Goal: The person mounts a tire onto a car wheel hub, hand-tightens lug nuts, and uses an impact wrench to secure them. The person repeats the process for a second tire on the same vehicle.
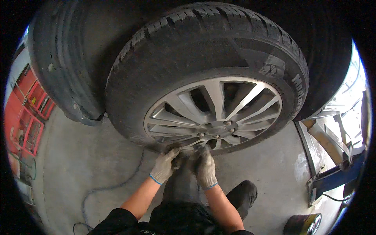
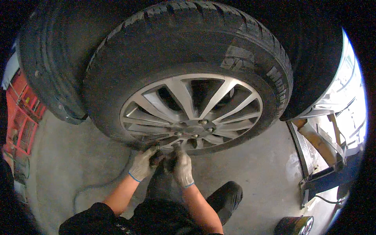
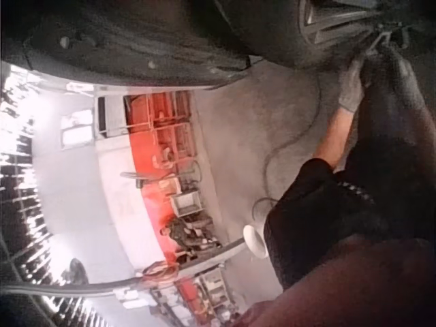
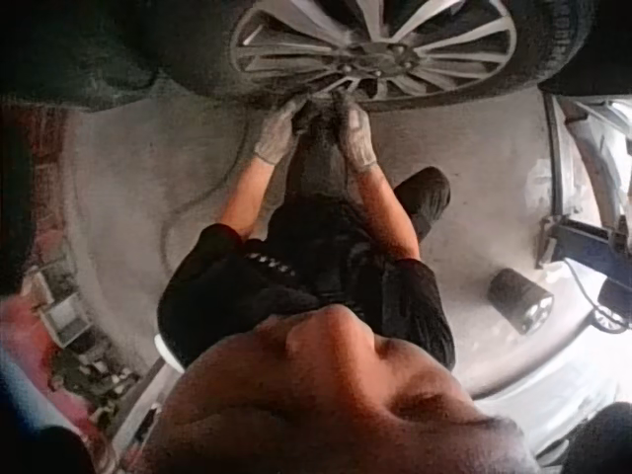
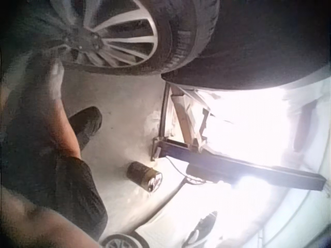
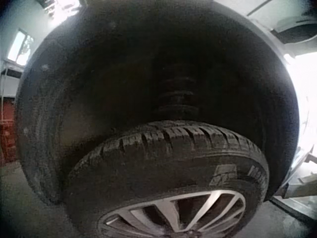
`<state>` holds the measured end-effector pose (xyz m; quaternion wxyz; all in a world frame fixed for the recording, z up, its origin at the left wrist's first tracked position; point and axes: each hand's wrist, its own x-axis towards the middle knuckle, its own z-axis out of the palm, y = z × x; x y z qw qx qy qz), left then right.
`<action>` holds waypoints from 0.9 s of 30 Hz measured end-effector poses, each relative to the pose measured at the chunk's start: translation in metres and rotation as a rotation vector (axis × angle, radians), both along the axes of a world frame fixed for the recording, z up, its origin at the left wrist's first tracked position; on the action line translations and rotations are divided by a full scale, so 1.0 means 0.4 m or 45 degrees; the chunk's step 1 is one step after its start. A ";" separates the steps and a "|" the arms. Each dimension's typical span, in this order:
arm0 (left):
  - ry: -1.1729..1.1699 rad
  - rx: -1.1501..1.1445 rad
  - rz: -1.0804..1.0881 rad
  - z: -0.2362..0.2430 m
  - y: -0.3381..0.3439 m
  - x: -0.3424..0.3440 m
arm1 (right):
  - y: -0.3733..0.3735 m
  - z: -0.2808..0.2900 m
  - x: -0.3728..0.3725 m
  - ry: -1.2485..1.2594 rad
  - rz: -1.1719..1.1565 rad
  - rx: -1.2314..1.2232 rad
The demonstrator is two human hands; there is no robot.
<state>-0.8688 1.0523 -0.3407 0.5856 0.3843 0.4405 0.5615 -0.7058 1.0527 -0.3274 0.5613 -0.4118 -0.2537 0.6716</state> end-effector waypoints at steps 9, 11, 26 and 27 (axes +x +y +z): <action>0.311 0.157 -0.352 0.072 0.017 -0.005 | -0.050 0.098 0.109 -1.718 0.375 0.775; 0.390 0.116 -0.436 0.092 0.031 -0.006 | -0.047 0.100 0.119 -1.889 0.330 0.893; 1.036 0.578 -0.048 0.043 0.024 0.049 | 0.040 0.151 0.060 -1.760 -0.424 0.646; 1.016 0.609 -0.037 0.005 0.026 0.040 | 0.054 0.148 0.055 -1.843 -0.405 0.633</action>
